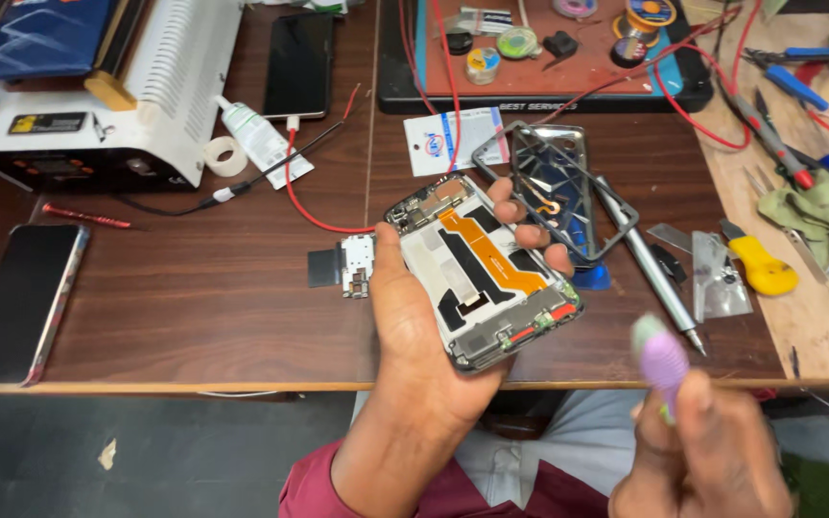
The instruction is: The person pries open a smartphone using a yellow pry tool, separates the frame from the body, disconnects and removes the battery, and brushes dust off the internal components. They then unpack a new screen, peel its protective film, and align it onto the phone body.
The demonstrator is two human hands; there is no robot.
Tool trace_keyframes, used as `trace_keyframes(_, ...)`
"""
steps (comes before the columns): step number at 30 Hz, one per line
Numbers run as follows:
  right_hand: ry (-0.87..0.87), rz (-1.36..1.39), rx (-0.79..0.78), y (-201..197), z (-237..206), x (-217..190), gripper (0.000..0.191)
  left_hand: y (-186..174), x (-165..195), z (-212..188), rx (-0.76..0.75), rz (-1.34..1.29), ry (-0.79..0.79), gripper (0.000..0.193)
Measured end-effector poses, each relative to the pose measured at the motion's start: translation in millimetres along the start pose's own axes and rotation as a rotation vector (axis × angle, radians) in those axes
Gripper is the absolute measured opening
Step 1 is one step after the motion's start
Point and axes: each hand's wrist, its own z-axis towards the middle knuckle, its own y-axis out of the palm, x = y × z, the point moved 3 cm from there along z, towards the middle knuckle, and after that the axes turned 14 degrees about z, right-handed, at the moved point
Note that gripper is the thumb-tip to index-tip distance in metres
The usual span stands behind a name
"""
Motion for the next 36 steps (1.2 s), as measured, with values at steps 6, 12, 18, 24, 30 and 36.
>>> trace_keyframes(6,0.009,-0.058,-0.08,7,-25,5,0.051,-2,0,3,0.04,0.04,0.0,0.094)
trace_keyframes(12,-0.043,-0.004,-0.095,7,-15,2,0.055,-3,2,0,0.03,0.032,0.027,0.093)
trace_keyframes(18,-0.059,-0.011,-0.04,8,-20,10,0.043,-5,1,1,0.09,0.075,0.016,0.091)
trace_keyframes(24,-0.072,-0.019,-0.092,2,-27,16,0.04,-3,-1,2,0.017,0.007,-0.032,0.091)
trace_keyframes(30,-0.088,0.016,-0.127,7,-20,7,0.047,-4,-3,4,-0.022,-0.044,-0.059,0.092)
trace_keyframes(36,-0.06,-0.045,-0.202,6,-25,7,0.057,-6,-4,3,0.049,-0.02,-0.047,0.095)
